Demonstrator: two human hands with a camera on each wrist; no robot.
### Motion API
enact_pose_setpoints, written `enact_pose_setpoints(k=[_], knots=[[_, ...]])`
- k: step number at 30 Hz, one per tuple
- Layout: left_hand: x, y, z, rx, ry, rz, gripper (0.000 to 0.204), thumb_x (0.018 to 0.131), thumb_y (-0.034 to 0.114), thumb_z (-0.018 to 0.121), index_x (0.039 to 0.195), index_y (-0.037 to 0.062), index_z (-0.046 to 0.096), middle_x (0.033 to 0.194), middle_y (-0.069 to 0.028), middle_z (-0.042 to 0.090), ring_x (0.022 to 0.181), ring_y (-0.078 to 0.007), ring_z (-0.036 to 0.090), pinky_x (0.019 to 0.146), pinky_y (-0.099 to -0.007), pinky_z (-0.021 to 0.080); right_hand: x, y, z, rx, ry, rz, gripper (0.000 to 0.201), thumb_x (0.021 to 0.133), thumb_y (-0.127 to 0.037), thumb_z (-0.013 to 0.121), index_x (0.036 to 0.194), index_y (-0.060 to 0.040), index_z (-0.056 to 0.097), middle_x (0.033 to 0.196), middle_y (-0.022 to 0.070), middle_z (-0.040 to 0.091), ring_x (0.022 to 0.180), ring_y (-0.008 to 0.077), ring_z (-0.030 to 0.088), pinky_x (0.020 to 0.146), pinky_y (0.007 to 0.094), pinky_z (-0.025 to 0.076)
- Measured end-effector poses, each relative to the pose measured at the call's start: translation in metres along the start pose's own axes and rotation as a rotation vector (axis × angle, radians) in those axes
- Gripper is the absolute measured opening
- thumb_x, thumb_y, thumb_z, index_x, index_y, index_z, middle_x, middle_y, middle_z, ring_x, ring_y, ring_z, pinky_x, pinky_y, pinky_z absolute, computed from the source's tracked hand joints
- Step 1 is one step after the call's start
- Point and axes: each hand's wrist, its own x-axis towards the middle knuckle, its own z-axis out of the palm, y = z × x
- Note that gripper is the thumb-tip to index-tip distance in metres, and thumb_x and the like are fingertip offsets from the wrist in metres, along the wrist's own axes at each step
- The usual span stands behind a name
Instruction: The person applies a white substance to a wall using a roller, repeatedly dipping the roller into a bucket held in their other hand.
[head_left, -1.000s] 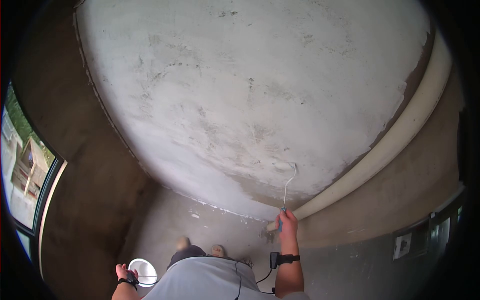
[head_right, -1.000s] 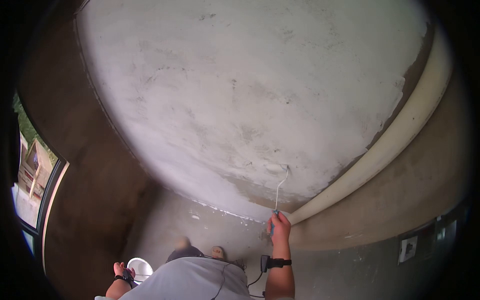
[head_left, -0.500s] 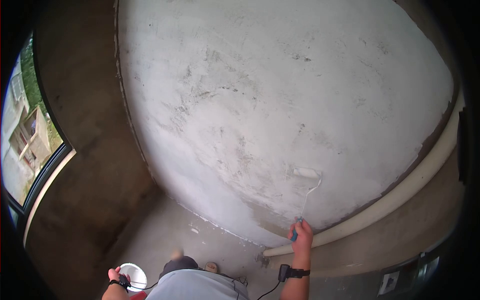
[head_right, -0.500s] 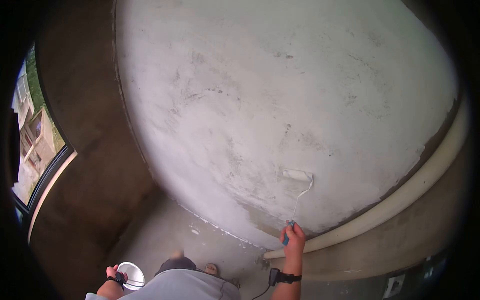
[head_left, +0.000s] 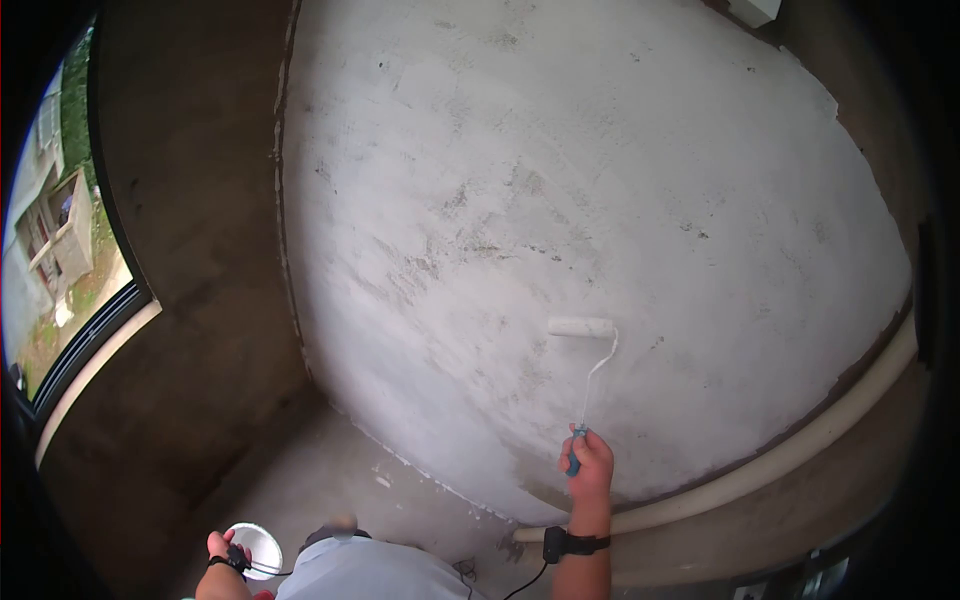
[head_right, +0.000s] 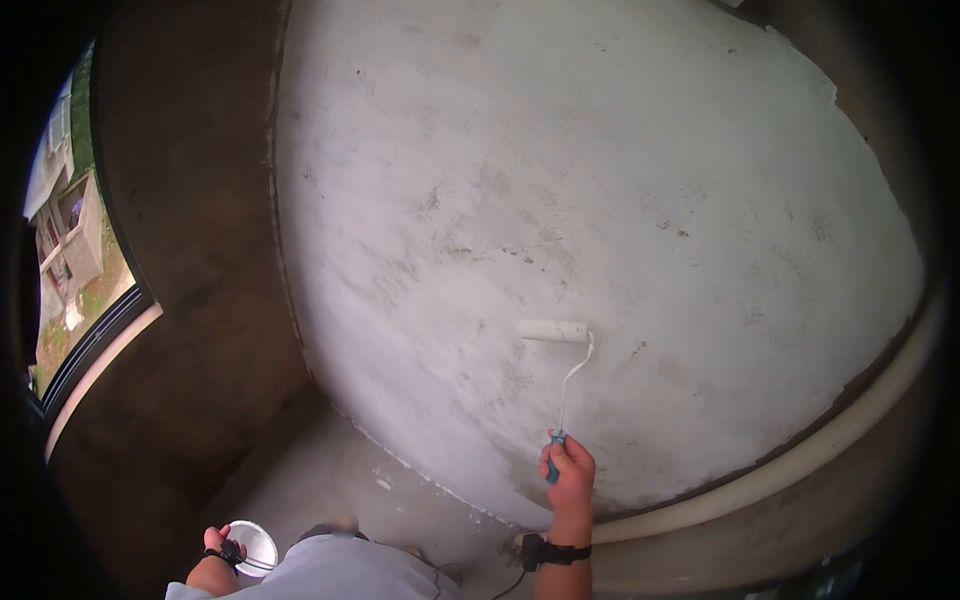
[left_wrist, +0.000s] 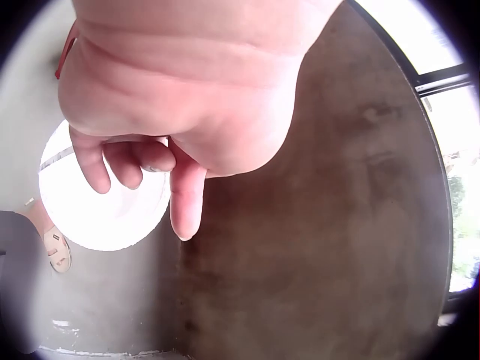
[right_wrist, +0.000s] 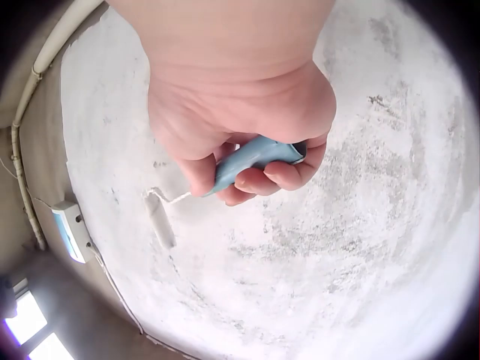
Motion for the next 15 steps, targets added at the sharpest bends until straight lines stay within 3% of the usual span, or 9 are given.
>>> enact_pose_setpoints(k=[3,6,10,15], knots=[[-0.005,0.014,0.01,-0.008,-0.026,-0.013,0.02,0.082,0.031,0.045,0.081,0.0166,0.058,0.065,0.002,0.039,0.058,-0.0155,0.042,0.066,-0.0405,0.046,0.012,0.001,0.033,-0.12,0.002,0.038,0.032,0.096,-0.015,0.062,0.119,0.0064,0.057,0.077,0.0083,0.059,0.056,0.0157,0.051,0.051,0.0278,0.041],[0.006,0.022,0.014,0.009,-0.105,-0.011,0.019,0.078,0.031,0.047,0.066,0.0173,0.052,0.064,0.0028,0.042,0.063,-0.016,0.043,0.076,-0.0401,0.044,0.022,0.009,0.057,-0.127,0.022,0.065,0.029,0.096,-0.013,0.061,0.118,0.006,0.058,0.077,0.007,0.059,0.057,0.0139,0.052,0.051,0.0261,0.041],[0.025,0.025,0.014,0.016,-0.129,-0.012,0.017,0.077,0.029,0.047,0.065,0.0172,0.05,0.067,0.0043,0.047,0.064,-0.0149,0.043,0.078,-0.0399,0.043,0.024,0.023,0.071,-0.073,0.068,0.063,0.026,0.094,-0.008,0.061,0.115,0.0068,0.062,0.076,0.006,0.06,0.058,0.0128,0.051,0.053,0.0253,0.04],[0.042,0.027,0.016,0.042,-0.053,0.036,0.016,0.077,0.028,0.047,0.068,0.0153,0.049,0.07,0.0019,0.049,0.067,-0.0161,0.047,0.079,-0.0424,0.044,0.009,0.04,0.051,-0.172,0.14,0.063,0.021,0.094,-0.009,0.061,0.11,0.0045,0.064,0.075,0.0041,0.06,0.058,0.0113,0.05,0.053,0.0243,0.039]])
